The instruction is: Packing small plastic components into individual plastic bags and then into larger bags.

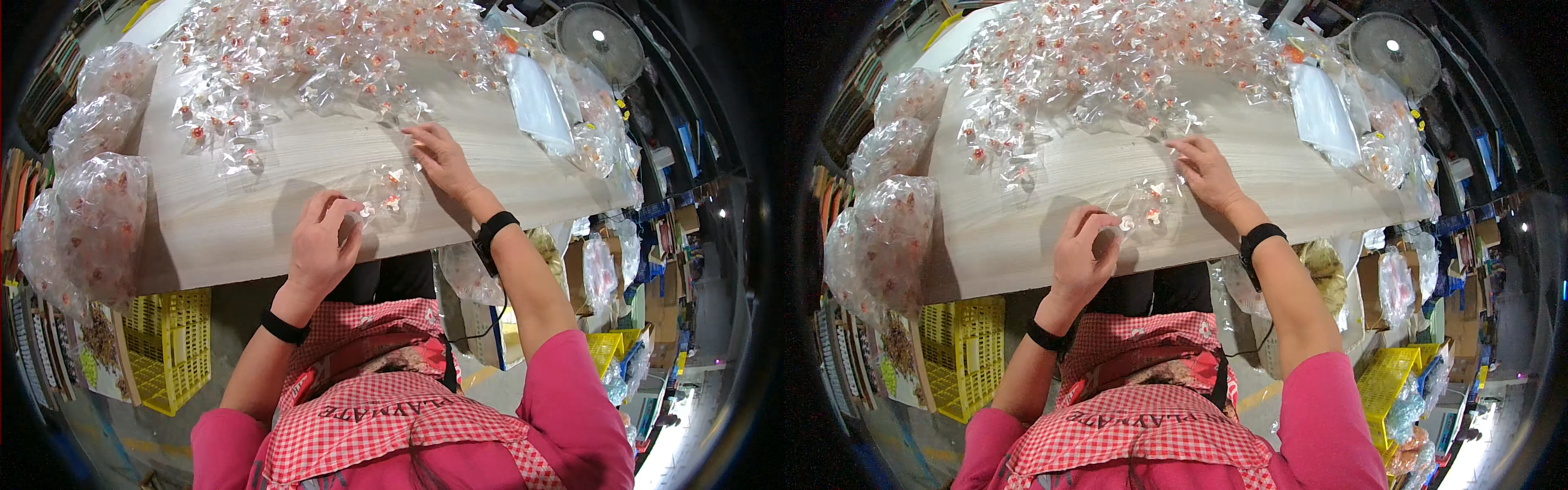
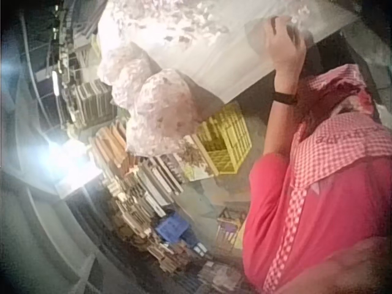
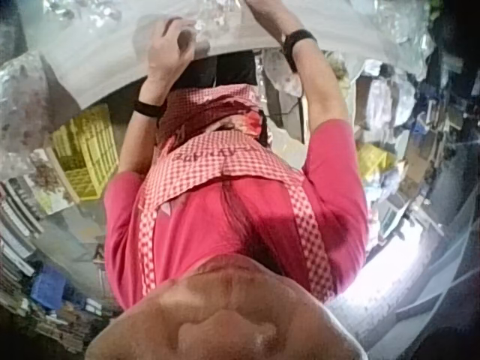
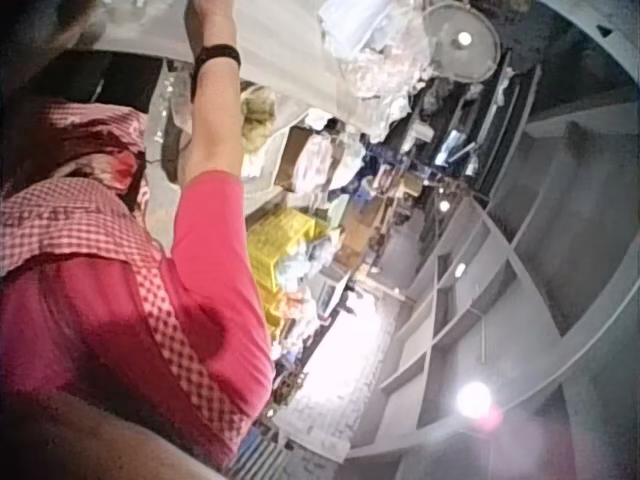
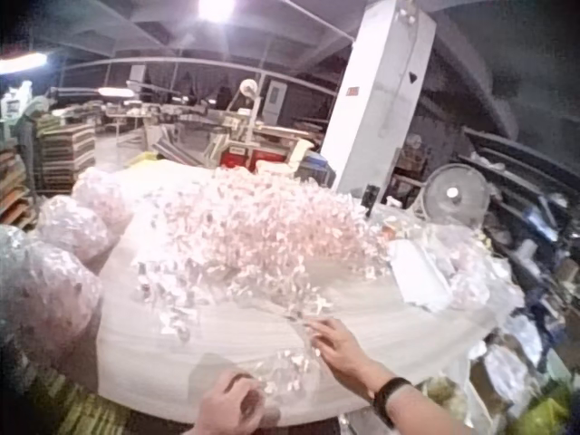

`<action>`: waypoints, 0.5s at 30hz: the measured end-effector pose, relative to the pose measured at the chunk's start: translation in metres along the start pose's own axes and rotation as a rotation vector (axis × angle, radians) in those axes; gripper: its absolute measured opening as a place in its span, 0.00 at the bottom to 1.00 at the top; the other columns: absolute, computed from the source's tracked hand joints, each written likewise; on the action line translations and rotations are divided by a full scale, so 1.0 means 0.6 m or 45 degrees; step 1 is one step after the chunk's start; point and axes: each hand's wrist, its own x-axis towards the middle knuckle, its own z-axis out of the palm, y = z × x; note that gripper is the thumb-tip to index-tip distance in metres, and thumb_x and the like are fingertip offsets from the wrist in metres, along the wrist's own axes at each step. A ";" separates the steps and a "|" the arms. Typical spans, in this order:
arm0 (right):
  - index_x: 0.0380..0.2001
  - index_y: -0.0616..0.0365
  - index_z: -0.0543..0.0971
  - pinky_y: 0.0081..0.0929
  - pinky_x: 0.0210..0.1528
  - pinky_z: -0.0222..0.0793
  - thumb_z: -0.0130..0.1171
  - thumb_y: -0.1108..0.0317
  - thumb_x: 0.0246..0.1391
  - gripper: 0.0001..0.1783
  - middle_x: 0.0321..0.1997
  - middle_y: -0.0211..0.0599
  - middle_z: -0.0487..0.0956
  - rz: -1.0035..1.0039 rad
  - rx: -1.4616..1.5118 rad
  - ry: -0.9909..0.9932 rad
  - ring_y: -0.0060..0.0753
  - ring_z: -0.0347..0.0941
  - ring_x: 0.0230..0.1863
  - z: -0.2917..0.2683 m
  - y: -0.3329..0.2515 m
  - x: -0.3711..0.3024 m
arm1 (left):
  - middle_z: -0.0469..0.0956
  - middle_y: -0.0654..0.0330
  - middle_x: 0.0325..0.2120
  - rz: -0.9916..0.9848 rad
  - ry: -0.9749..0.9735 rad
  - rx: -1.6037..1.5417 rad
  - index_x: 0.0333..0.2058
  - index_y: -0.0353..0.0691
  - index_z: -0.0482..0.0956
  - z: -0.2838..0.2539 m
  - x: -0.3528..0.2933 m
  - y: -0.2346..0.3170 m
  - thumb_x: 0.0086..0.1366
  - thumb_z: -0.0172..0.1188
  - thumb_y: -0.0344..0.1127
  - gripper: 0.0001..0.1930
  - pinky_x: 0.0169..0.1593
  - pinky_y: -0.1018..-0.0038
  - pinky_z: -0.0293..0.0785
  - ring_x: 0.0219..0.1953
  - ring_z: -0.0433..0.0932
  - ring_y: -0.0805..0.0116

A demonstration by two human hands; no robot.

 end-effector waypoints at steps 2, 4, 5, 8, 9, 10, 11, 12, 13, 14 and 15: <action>0.51 0.52 0.79 0.26 0.45 0.71 0.57 0.74 0.57 0.17 0.44 0.38 0.75 0.038 -0.005 0.086 0.32 0.74 0.40 -0.004 0.023 -0.008 | 0.74 0.52 0.41 -0.003 -0.010 -0.005 0.40 0.39 0.78 0.001 0.002 0.001 0.55 0.63 0.25 0.13 0.47 0.65 0.72 0.44 0.75 0.51; 0.45 0.55 0.81 0.24 0.42 0.70 0.58 0.74 0.57 0.12 0.42 0.36 0.77 0.206 0.073 0.319 0.28 0.73 0.39 -0.013 0.045 -0.018 | 0.74 0.53 0.41 0.020 -0.013 0.002 0.40 0.39 0.78 0.002 0.005 0.003 0.55 0.64 0.26 0.12 0.46 0.65 0.73 0.44 0.75 0.52; 0.45 0.55 0.81 0.24 0.42 0.70 0.58 0.74 0.57 0.12 0.42 0.36 0.77 0.202 0.073 0.320 0.28 0.73 0.39 -0.011 0.038 -0.017 | 0.74 0.53 0.41 0.022 -0.010 0.004 0.40 0.39 0.78 0.001 0.006 0.001 0.55 0.64 0.26 0.12 0.46 0.65 0.73 0.44 0.75 0.52; 0.41 0.55 0.82 0.22 0.41 0.68 0.58 0.71 0.57 0.09 0.42 0.35 0.78 0.372 0.420 0.486 0.28 0.73 0.39 0.015 -0.025 -0.023 | 0.75 0.53 0.39 0.078 0.003 0.045 0.39 0.39 0.79 -0.004 0.002 -0.007 0.57 0.61 0.24 0.11 0.46 0.65 0.73 0.43 0.75 0.52; 0.41 0.55 0.82 0.24 0.42 0.69 0.60 0.68 0.56 0.10 0.43 0.35 0.78 0.379 0.470 0.450 0.30 0.74 0.41 0.027 -0.072 -0.029 | 0.75 0.52 0.39 0.074 0.004 0.055 0.39 0.39 0.79 -0.004 0.000 -0.007 0.57 0.60 0.23 0.10 0.46 0.64 0.72 0.43 0.75 0.52; 0.42 0.52 0.82 0.28 0.45 0.68 0.62 0.64 0.53 0.13 0.46 0.35 0.78 0.025 0.162 0.270 0.34 0.73 0.45 0.038 -0.084 -0.037 | 0.76 0.52 0.39 0.084 -0.001 0.063 0.39 0.39 0.79 -0.002 0.002 -0.004 0.58 0.58 0.22 0.10 0.46 0.63 0.72 0.44 0.75 0.51; 0.44 0.50 0.82 0.32 0.48 0.67 0.63 0.60 0.50 0.16 0.48 0.34 0.78 -0.326 -0.144 0.090 0.38 0.73 0.49 0.053 -0.096 -0.045 | 0.76 0.52 0.39 0.093 -0.002 0.083 0.39 0.39 0.79 0.000 0.004 -0.006 0.58 0.58 0.22 0.10 0.46 0.63 0.72 0.44 0.75 0.51; 0.47 0.45 0.80 0.43 0.56 0.61 0.65 0.58 0.47 0.21 0.54 0.38 0.75 -0.438 -0.417 -0.020 0.46 0.69 0.55 0.075 -0.129 -0.063 | 0.76 0.52 0.41 0.112 -0.032 0.077 0.39 0.39 0.80 0.001 0.001 -0.014 0.56 0.58 0.21 0.11 0.47 0.62 0.72 0.44 0.75 0.50; 0.46 0.44 0.80 0.43 0.56 0.61 0.66 0.58 0.46 0.21 0.53 0.35 0.75 -0.421 -0.443 -0.013 0.45 0.69 0.55 0.080 -0.141 -0.067 | 0.76 0.52 0.43 0.130 -0.062 0.074 0.39 0.39 0.80 -0.004 -0.001 -0.020 0.55 0.58 0.20 0.12 0.48 0.61 0.72 0.45 0.75 0.49; 0.45 0.42 0.79 0.43 0.55 0.61 0.67 0.57 0.45 0.21 0.53 0.32 0.75 -0.403 -0.474 -0.001 0.43 0.68 0.56 0.076 -0.145 -0.070 | 0.76 0.52 0.43 0.140 -0.065 0.103 0.39 0.39 0.80 -0.015 0.003 -0.018 0.55 0.58 0.20 0.12 0.48 0.61 0.72 0.45 0.75 0.49; 0.45 0.42 0.79 0.43 0.55 0.61 0.67 0.57 0.45 0.21 0.53 0.32 0.75 -0.413 -0.456 0.022 0.43 0.68 0.56 0.074 -0.143 -0.073 | 0.76 0.52 0.45 0.151 -0.173 0.088 0.41 0.39 0.80 -0.025 0.007 -0.012 0.55 0.58 0.20 0.14 0.49 0.61 0.72 0.47 0.74 0.48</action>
